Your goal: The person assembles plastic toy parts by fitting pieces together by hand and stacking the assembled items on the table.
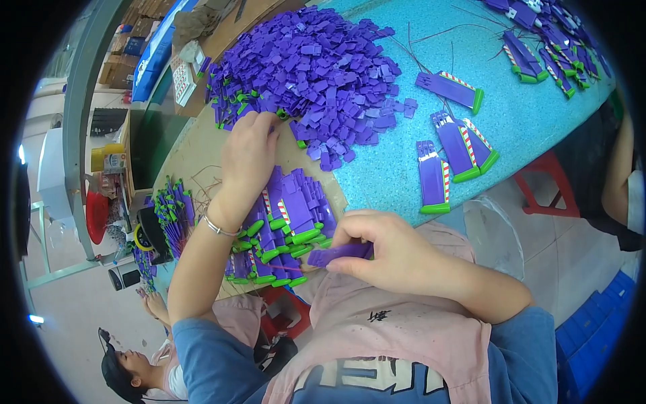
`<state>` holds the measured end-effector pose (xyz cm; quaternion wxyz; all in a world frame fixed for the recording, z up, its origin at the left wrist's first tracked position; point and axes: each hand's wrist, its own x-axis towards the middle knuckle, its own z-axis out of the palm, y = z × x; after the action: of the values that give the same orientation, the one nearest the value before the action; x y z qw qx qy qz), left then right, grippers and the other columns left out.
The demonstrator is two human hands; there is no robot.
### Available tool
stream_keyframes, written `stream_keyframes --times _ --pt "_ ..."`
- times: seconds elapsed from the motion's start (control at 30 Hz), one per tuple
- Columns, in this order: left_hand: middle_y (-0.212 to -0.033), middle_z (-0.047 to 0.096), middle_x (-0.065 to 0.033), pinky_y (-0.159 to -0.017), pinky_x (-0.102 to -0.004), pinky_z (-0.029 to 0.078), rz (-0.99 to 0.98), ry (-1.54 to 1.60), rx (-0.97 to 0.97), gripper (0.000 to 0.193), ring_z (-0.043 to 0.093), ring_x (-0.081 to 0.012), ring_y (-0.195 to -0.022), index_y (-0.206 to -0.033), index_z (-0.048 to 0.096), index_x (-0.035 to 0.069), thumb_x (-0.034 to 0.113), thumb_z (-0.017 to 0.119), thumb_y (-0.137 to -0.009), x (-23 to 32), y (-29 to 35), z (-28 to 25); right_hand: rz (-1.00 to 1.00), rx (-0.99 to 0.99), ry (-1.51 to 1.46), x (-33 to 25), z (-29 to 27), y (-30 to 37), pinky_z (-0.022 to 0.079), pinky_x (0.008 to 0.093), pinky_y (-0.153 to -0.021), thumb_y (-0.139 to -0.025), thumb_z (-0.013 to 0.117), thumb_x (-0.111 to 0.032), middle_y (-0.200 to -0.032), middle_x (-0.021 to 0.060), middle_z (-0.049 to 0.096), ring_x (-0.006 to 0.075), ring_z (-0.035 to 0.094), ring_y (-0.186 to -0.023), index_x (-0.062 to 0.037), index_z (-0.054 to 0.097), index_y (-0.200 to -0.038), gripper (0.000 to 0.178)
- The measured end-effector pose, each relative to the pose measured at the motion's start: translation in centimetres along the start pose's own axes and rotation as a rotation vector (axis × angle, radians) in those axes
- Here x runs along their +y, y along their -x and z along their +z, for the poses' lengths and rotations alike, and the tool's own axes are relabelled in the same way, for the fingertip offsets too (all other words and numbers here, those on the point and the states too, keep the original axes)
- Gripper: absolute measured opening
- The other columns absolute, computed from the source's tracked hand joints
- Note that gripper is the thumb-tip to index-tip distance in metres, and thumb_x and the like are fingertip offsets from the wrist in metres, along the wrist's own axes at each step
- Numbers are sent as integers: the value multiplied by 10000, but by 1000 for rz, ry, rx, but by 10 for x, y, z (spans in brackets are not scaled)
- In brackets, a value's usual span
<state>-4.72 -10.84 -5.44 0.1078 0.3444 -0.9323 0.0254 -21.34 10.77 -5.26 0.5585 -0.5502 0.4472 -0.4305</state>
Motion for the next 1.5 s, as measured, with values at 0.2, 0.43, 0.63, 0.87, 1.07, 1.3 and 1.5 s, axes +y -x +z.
stream_keyframes --times 0.2,0.43,0.63,0.87,1.07,1.3,1.5 --pt "-868 571 -107 -701 -405 513 18 -80 -13 103 602 -290 -856 -894 614 48 45 629 -792 -7 4 -6 243 28 -452 -1 10 4 498 274 -681 -904 650 -67 -863 86 676 116 644 -787 18 575 -943 119" --pt "-837 558 -99 -667 -377 527 75 -164 4 70 608 -274 -836 -847 587 42 32 591 -778 -12 3 -1 294 -3 -476 -5 10 2 516 256 -703 -950 586 -54 -882 76 689 104 651 -810 28 597 -1003 99" --pt "-883 590 -109 -680 -365 542 -6 -257 -27 98 622 -263 -850 -841 581 38 18 609 -749 -18 6 4 306 0 -496 -3 10 2 516 246 -691 -947 588 -56 -903 69 697 93 652 -810 24 624 -1008 107" --pt "-921 604 -119 -692 -368 548 -13 -278 -113 106 632 -267 -881 -853 589 31 8 607 -751 -18 8 -4 325 10 -494 -6 11 1 517 246 -691 -948 583 -56 -907 64 697 91 652 -810 27 635 -1015 119" --pt "-881 609 -131 -681 -405 547 -46 -167 -59 70 650 -303 -807 -858 591 27 35 585 -788 -30 5 -1 312 0 -498 -5 14 2 520 252 -707 -955 577 -60 -914 70 695 96 651 -819 26 627 -1020 119" --pt "-858 606 -141 -645 -408 547 -19 -165 18 36 654 -316 -780 -849 580 30 48 567 -820 -38 6 6 281 4 -485 -4 15 2 517 254 -720 -960 571 -61 -924 74 691 100 650 -825 34 614 -1025 123" --pt "-890 626 -150 -644 -383 538 -17 -103 4 82 652 -301 -766 -887 594 14 78 613 -840 -55 7 -1 275 23 -517 -5 18 2 514 256 -713 -961 575 -73 -922 71 690 105 651 -814 30 614 -1009 120"
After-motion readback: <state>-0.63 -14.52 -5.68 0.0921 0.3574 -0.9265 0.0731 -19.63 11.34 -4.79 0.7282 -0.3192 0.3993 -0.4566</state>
